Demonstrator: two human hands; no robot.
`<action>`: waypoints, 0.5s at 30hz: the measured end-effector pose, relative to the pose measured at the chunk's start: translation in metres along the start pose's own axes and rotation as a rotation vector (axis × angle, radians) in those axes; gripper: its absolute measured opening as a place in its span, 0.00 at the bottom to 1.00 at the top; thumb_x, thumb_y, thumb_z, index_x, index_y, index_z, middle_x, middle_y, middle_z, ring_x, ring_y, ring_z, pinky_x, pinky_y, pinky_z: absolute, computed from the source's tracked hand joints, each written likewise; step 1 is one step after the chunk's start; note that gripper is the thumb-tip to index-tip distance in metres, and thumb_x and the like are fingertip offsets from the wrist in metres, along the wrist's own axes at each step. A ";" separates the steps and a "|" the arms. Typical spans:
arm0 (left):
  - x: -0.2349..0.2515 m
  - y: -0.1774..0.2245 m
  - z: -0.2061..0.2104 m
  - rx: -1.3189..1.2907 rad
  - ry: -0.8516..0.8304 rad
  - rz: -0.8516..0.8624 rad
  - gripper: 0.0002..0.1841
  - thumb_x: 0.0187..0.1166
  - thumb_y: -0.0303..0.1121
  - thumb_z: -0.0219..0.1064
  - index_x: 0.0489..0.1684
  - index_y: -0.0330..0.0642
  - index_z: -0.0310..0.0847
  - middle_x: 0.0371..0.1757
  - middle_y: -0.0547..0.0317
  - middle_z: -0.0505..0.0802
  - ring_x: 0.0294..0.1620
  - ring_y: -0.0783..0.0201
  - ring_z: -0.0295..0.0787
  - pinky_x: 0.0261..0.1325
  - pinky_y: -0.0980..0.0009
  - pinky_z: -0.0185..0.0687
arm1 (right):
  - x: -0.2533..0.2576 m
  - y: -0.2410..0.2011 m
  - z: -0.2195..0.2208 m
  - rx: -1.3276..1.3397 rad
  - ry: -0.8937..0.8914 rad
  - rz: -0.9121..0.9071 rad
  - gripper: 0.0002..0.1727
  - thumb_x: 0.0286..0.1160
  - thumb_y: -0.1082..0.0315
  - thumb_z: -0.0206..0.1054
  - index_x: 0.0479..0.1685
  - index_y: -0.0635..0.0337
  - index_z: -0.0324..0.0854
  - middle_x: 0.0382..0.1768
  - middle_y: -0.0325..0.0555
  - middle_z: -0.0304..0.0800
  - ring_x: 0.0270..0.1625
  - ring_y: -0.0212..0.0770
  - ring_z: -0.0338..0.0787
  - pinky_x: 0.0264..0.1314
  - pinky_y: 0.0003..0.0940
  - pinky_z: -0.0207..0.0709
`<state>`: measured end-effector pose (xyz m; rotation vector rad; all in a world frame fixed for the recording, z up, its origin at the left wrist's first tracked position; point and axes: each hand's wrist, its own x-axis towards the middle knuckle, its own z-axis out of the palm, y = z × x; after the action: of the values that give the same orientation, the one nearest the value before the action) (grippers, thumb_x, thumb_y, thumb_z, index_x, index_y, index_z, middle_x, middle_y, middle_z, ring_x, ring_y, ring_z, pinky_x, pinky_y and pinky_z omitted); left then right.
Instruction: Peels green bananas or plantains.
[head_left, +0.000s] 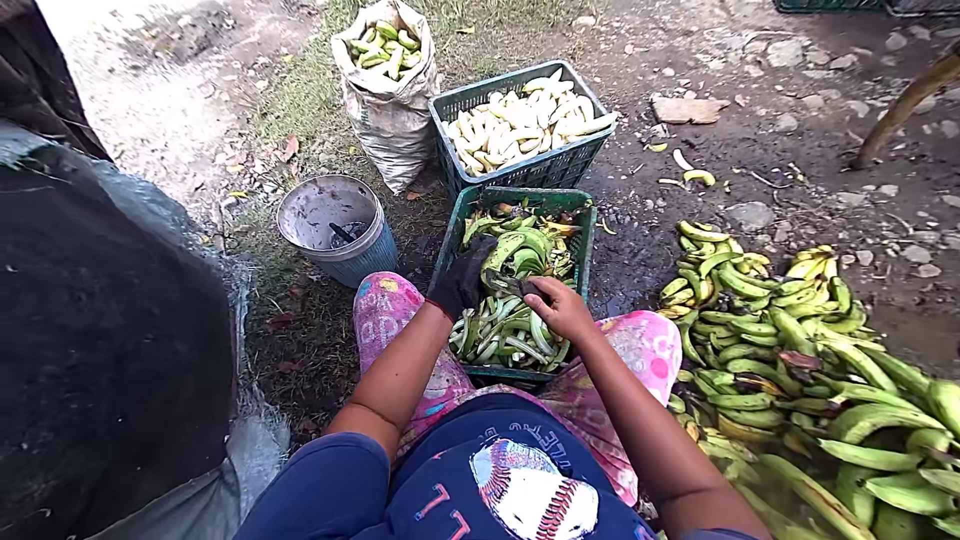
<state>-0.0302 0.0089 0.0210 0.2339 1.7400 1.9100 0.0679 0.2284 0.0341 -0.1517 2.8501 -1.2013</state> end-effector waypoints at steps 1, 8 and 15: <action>-0.004 0.001 0.003 0.019 0.006 0.016 0.26 0.88 0.57 0.52 0.80 0.61 0.72 0.68 0.56 0.86 0.59 0.60 0.86 0.56 0.52 0.85 | 0.004 -0.002 -0.002 -0.041 0.014 -0.002 0.38 0.80 0.29 0.53 0.72 0.49 0.84 0.60 0.53 0.90 0.66 0.55 0.87 0.71 0.65 0.75; -0.035 -0.002 0.044 0.121 0.177 0.090 0.28 0.93 0.45 0.44 0.93 0.57 0.52 0.88 0.55 0.68 0.83 0.59 0.69 0.77 0.49 0.71 | 0.050 -0.006 -0.018 -0.234 0.305 0.261 0.31 0.85 0.38 0.59 0.75 0.47 0.82 0.60 0.63 0.88 0.65 0.66 0.85 0.66 0.70 0.72; -0.032 -0.011 0.003 -0.322 0.111 0.066 0.26 0.89 0.62 0.46 0.71 0.58 0.77 0.51 0.62 0.90 0.45 0.67 0.88 0.46 0.64 0.89 | 0.028 -0.021 -0.017 0.018 0.176 0.241 0.30 0.88 0.38 0.53 0.75 0.45 0.82 0.64 0.55 0.89 0.66 0.59 0.88 0.66 0.71 0.76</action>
<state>0.0011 -0.0045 0.0177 0.0676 1.4776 2.2538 0.0404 0.2230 0.0612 0.3039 2.8936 -1.2443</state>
